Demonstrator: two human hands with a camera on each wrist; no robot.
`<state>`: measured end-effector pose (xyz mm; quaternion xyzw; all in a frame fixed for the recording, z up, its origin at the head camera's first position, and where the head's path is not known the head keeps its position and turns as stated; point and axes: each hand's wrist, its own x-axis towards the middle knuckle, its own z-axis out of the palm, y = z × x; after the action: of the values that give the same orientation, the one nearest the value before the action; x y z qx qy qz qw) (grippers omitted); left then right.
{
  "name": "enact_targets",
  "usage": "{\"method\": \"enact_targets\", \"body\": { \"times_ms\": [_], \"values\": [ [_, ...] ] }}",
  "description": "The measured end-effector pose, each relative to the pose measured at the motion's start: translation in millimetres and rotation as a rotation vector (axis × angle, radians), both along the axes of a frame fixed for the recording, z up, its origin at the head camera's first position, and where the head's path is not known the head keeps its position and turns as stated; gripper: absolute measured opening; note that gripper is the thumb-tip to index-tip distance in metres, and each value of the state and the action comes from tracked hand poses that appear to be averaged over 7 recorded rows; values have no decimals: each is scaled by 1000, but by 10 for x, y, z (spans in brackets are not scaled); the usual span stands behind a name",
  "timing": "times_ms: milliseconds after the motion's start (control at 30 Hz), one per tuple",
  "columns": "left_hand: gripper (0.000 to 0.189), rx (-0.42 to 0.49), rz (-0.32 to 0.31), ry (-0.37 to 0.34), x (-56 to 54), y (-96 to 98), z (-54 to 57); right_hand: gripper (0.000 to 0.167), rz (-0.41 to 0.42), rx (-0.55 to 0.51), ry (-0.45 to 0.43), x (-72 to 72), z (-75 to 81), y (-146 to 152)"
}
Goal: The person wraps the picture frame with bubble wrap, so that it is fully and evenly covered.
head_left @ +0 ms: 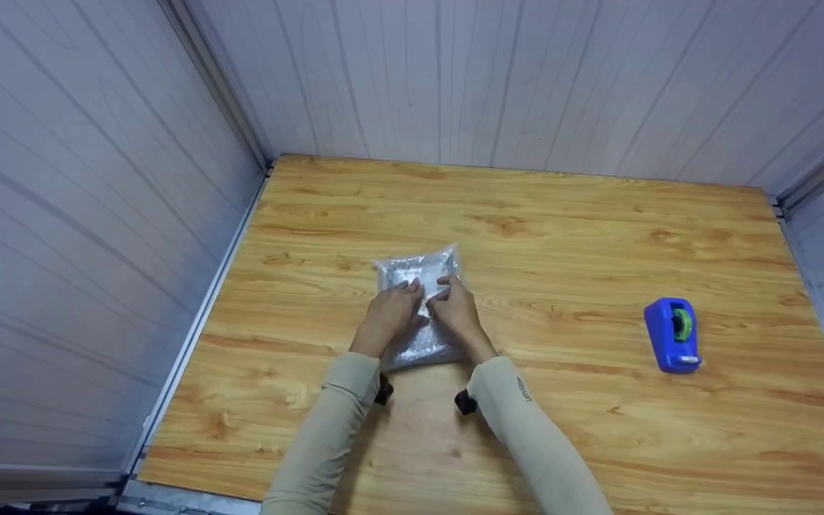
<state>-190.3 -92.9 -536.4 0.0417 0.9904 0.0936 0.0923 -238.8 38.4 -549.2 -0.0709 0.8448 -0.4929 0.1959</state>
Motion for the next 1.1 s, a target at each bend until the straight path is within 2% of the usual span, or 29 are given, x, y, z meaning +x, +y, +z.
{"method": "enact_targets", "body": {
  "times_ms": [100,167,267,333,433,533,833,1100],
  "values": [
    [54,-7,-2,-8,-2,-4,8,39,4,-4,16,0,5,18],
    [54,-12,-7,-1,-2,-7,12,35,17,-4,62,6,8,37],
    [53,-10,-12,14,2,-8,21,26,72,15,198,20,-2,69],
    [52,-4,-15,22,4,-9,25,23,131,56,319,39,-17,93],
    [50,10,-18,32,3,-10,27,24,216,143,484,69,-41,128],
    [51,28,-20,40,0,-12,29,29,277,219,595,92,-58,164],
    [50,75,-2,29,-4,-24,30,35,405,259,785,99,-92,236],
    [52,60,-19,40,-4,-25,19,34,462,348,882,111,-130,256]
  ]
}}
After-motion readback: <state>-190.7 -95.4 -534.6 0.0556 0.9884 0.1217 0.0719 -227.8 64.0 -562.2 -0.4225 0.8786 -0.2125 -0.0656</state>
